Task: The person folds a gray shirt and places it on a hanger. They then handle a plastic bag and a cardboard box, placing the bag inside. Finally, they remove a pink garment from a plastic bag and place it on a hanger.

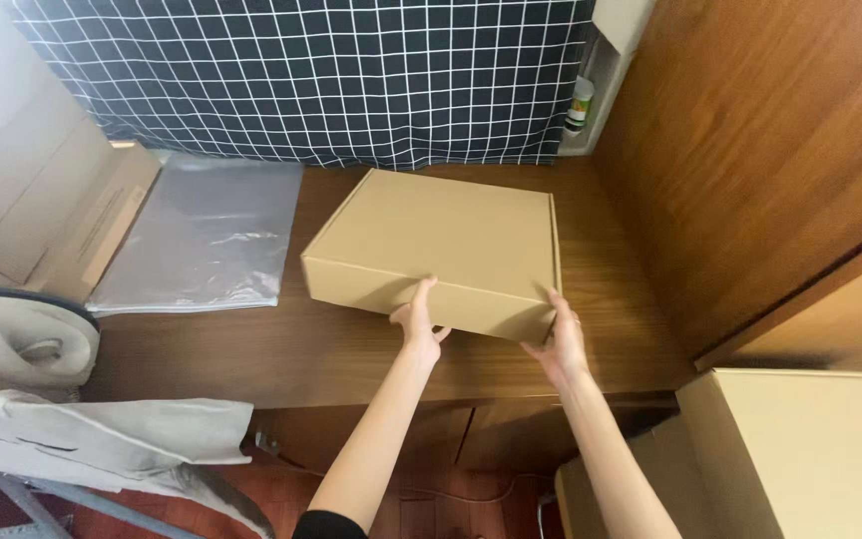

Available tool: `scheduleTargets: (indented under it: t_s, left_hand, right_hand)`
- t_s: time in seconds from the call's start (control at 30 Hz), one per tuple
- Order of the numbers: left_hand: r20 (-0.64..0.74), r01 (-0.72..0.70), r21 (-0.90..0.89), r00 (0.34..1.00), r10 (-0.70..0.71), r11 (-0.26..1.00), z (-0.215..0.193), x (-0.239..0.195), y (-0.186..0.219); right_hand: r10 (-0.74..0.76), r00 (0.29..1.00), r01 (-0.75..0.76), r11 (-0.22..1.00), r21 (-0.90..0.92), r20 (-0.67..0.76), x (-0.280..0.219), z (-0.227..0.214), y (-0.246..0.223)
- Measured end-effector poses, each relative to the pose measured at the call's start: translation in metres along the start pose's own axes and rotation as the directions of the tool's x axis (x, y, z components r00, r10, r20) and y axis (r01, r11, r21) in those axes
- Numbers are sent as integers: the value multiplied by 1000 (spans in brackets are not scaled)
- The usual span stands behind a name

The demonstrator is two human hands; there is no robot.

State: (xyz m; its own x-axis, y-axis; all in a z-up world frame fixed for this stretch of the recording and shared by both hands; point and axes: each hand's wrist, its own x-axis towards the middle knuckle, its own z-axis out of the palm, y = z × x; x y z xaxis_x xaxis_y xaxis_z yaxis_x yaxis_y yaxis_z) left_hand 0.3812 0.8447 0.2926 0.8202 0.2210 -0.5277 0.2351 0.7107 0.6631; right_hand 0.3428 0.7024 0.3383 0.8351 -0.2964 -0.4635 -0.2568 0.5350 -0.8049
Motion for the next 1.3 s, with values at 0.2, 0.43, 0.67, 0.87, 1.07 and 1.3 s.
scheduleTargets:
  t_s: [0.2, 0.43, 0.67, 0.87, 1.07, 1.3]
  left_hand:
    - [-228, -254, -47, 944, 237, 966, -45, 32, 26]
    - [-196, -229, -127, 959, 202, 965, -93, 70, 35]
    - [-102, -88, 81, 990, 96, 993, -106, 45, 41]
    - [-147, -42, 225, 986, 77, 973, -131, 66, 32]
    - [-111, -25, 309, 992, 62, 951, -157, 75, 14]
    - [-90, -52, 481, 990, 108, 875, -145, 42, 28]
  right_hand:
    - [-3, 999, 4, 999, 34, -40, 47, -28, 11]
    - [3, 999, -1, 998, 61, -34, 66, -50, 16]
    - [33, 999, -32, 996, 79, -18, 47, -58, 8]
    - [84, 996, -84, 996, -9, -9, 29, -56, 0]
    - [94, 994, -97, 994, -54, -50, 35, -78, 8]
    - [-25, 1000, 27, 807, -590, 12, 67, -120, 23]
